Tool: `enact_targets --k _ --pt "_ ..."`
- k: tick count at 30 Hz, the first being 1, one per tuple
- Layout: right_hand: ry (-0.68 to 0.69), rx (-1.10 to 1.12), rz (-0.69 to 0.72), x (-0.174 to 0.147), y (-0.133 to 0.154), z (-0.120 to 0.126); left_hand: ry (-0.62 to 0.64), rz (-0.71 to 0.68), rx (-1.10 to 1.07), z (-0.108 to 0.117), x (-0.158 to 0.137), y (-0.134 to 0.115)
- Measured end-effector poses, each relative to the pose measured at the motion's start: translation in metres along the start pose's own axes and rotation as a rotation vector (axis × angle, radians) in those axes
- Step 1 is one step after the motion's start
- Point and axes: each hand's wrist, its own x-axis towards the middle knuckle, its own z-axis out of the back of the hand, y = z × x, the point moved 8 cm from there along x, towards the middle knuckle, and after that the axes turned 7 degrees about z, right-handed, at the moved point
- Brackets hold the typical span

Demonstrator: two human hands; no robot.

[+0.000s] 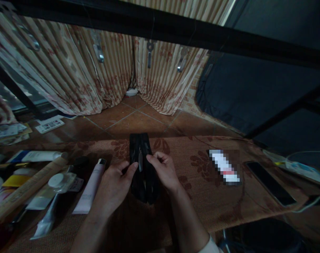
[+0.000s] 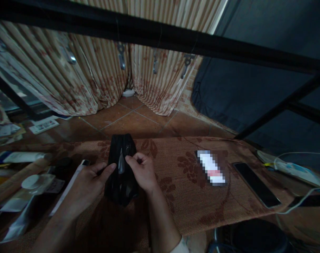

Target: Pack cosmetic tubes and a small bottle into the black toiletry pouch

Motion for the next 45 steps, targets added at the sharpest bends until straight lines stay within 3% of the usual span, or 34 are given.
enact_targets --k 26,38,45 --pt "-0.008 0.007 0.008 -0.0004 0.0018 -0.0001 0.032 -0.032 -0.032 -0.002 -0.0009 -0.0024" --pt "-0.043 -0.008 0.063 -0.0012 0.0021 0.0045 -0.019 -0.039 -0.037 0.001 -0.0012 -0.0008" --pt "-0.062 -0.033 -0.039 -0.0067 -0.0009 0.0063 -0.042 -0.032 -0.032 0.0027 -0.0091 -0.0059"
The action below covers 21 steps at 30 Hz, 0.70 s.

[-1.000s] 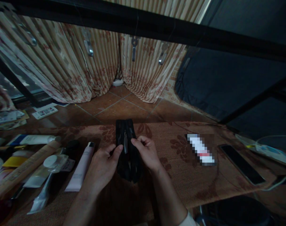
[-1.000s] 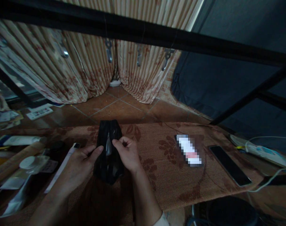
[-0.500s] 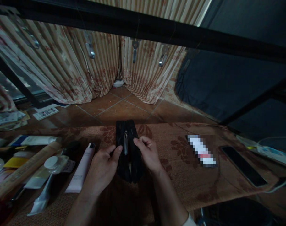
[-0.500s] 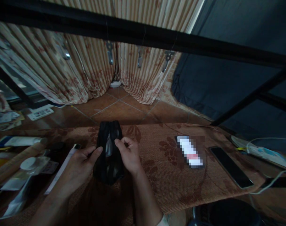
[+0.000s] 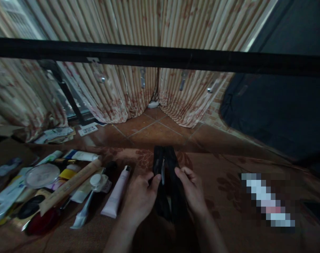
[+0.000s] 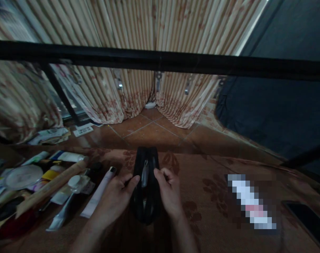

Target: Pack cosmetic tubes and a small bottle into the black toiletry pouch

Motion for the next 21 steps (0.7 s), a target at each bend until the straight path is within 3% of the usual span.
enact_targets --k 6,10,21 --pt "-0.089 -0.122 -0.145 -0.009 -0.006 0.014 -0.032 0.068 -0.023 0.002 -0.007 -0.001" --pt "-0.039 -0.222 -0.216 -0.006 -0.015 0.019 -0.04 0.086 -0.022 0.005 -0.009 -0.001" --pt "-0.062 -0.204 -0.22 -0.008 -0.009 0.017 -0.042 0.098 0.01 0.008 -0.01 -0.005"
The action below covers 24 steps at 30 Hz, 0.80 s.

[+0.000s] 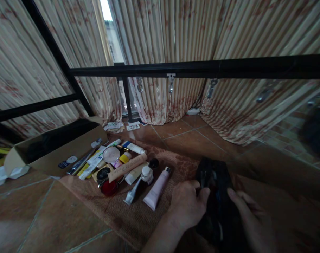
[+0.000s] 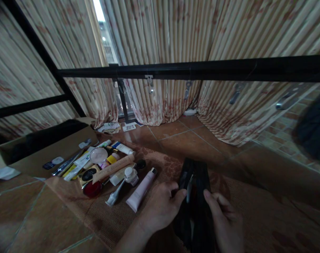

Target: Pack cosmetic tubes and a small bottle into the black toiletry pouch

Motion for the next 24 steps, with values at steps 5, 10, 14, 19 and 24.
enact_targets --k 5,10,14,19,24 --pt "-0.003 0.055 0.053 -0.001 0.002 -0.002 0.007 -0.02 0.004 -0.002 0.001 -0.001" --pt "-0.019 0.067 0.087 -0.001 0.007 -0.003 -0.009 -0.02 0.009 -0.002 0.003 0.002" --pt "-0.011 0.104 0.115 -0.001 0.011 -0.005 0.007 -0.012 -0.003 -0.003 0.004 0.001" --pt "0.02 0.147 0.126 0.003 0.007 -0.008 0.014 -0.017 0.001 -0.004 0.005 0.0" --pt "0.013 0.168 0.213 0.006 0.012 -0.009 -0.031 -0.059 0.008 -0.004 0.011 0.005"
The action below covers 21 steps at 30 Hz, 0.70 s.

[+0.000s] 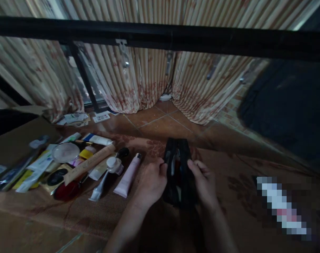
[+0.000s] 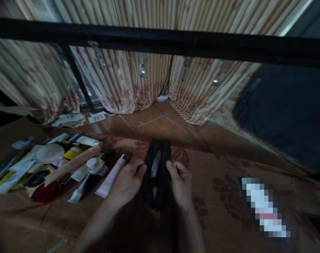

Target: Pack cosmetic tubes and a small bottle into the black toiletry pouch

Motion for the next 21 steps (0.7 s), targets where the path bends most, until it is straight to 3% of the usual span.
enact_targets --k 5,10,14,21 --pt "0.029 0.071 0.106 0.0052 0.0051 -0.0041 -0.093 -0.06 -0.124 0.0052 0.0084 0.0063" --pt "0.04 0.109 0.128 0.0069 0.0055 -0.0057 -0.025 -0.065 -0.242 0.0054 0.0078 0.0033" --pt "0.048 0.089 0.142 0.0064 0.0076 -0.0063 0.035 -0.107 -0.149 0.0008 0.0068 0.0004" --pt "0.038 0.084 0.146 0.0073 0.009 -0.0055 -0.003 -0.018 -0.043 0.0022 0.0097 0.0056"
